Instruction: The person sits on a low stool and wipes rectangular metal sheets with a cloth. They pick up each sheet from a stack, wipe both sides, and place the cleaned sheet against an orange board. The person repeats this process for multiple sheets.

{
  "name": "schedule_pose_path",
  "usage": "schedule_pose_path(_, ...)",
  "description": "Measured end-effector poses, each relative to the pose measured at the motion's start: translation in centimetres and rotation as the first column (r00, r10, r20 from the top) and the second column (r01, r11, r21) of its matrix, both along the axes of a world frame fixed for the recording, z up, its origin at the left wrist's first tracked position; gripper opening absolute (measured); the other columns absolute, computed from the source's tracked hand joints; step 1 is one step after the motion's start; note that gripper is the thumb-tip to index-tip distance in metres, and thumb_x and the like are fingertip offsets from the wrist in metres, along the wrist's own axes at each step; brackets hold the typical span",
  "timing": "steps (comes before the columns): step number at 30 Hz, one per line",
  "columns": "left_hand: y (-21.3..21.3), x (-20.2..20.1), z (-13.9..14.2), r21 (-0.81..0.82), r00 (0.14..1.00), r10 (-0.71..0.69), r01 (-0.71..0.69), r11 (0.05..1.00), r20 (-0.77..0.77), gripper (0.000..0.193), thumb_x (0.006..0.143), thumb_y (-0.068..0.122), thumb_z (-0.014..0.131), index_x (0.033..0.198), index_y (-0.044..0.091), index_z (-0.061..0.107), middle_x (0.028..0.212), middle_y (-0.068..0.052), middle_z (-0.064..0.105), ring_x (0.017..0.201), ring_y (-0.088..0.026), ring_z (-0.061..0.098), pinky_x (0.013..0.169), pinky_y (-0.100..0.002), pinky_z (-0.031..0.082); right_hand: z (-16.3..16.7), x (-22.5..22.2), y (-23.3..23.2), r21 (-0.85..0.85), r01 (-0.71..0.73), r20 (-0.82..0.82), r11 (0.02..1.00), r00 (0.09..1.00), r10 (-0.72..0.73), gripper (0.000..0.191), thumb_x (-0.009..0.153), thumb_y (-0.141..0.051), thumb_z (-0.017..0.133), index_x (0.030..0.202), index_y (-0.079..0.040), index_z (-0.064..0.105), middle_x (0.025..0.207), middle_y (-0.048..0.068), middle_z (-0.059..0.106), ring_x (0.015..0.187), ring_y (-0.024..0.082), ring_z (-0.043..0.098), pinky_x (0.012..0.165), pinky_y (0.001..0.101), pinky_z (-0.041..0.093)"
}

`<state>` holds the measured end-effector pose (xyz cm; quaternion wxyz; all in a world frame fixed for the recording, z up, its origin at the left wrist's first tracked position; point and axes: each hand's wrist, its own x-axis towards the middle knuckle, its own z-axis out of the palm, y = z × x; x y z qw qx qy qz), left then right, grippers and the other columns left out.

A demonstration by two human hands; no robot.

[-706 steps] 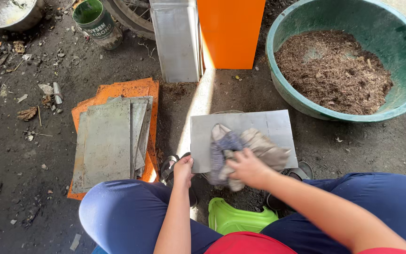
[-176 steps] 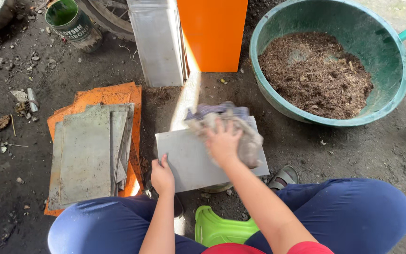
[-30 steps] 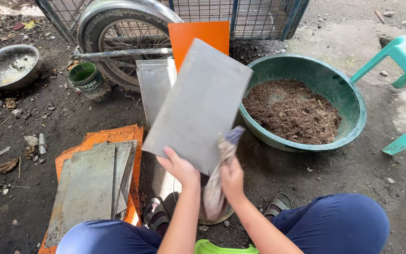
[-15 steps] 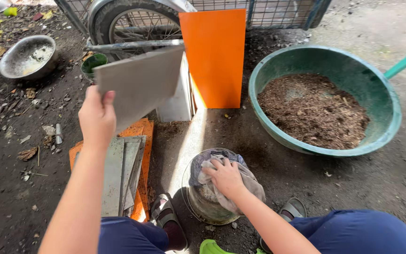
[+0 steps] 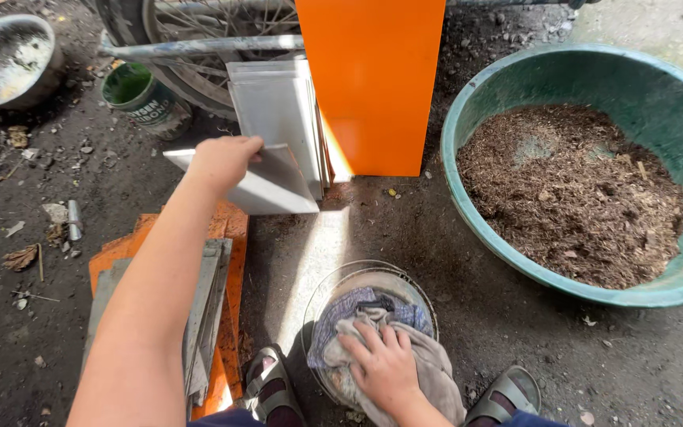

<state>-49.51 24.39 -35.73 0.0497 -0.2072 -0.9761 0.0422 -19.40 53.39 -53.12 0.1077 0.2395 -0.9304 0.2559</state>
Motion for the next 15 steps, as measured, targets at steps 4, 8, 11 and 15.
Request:
schedule_pose_path(4,0.4,-7.2,-3.0,0.012,0.997,-0.038,0.039,0.999,-0.068,0.012,0.095,0.009,0.056,0.105,0.015,0.060,0.101,-0.004,0.073,0.099,-0.030,0.069,0.075,-0.043,0.053,-2.4,-2.0,0.3,0.022,-0.010,-0.051,1.000,0.999,0.011,0.051,0.073,-0.029,0.074,0.124,-0.031,0.071,0.128,0.002,0.064,0.101,0.030,0.059,0.086,0.0462,0.043)
schedule_pose_path(8,1.5,-11.9,-6.9,-0.039,0.999,-0.024,0.022,0.999,-0.048,0.019,0.093,0.007,0.056,0.108,0.017,0.061,0.101,-0.003,0.073,0.100,-0.028,0.070,0.077,-0.044,0.053,-4.5,-3.1,0.7,0.021,-0.026,-0.077,0.999,0.997,0.028,0.053,0.071,-0.037,0.073,0.124,-0.034,0.071,0.130,0.001,0.064,0.102,0.029,0.060,0.088,0.0467,0.043)
schedule_pose_path(11,2.3,-13.8,-9.9,-0.098,0.994,0.103,-0.106,0.990,-0.035,0.025,0.100,0.011,0.057,0.123,0.020,0.061,0.114,-0.007,0.070,0.111,-0.030,0.066,0.093,-0.048,0.050,-5.8,-3.1,0.9,0.047,-0.043,-0.039,0.998,0.998,0.045,0.055,0.074,-0.041,0.071,0.128,-0.034,0.072,0.132,0.001,0.064,0.099,0.028,0.060,0.086,0.0455,0.043)
schedule_pose_path(15,3.6,-15.5,-12.5,0.089,0.905,0.345,-0.333,0.939,-0.250,0.068,0.091,0.010,0.063,0.155,0.014,0.042,0.147,-0.026,0.041,0.129,-0.043,0.048,0.106,-0.057,0.039,-7.1,-3.1,0.9,0.083,-0.034,-0.055,0.996,0.998,0.039,0.052,0.076,-0.042,0.069,0.128,-0.036,0.072,0.131,0.001,0.064,0.097,0.028,0.059,0.085,0.0446,0.043)
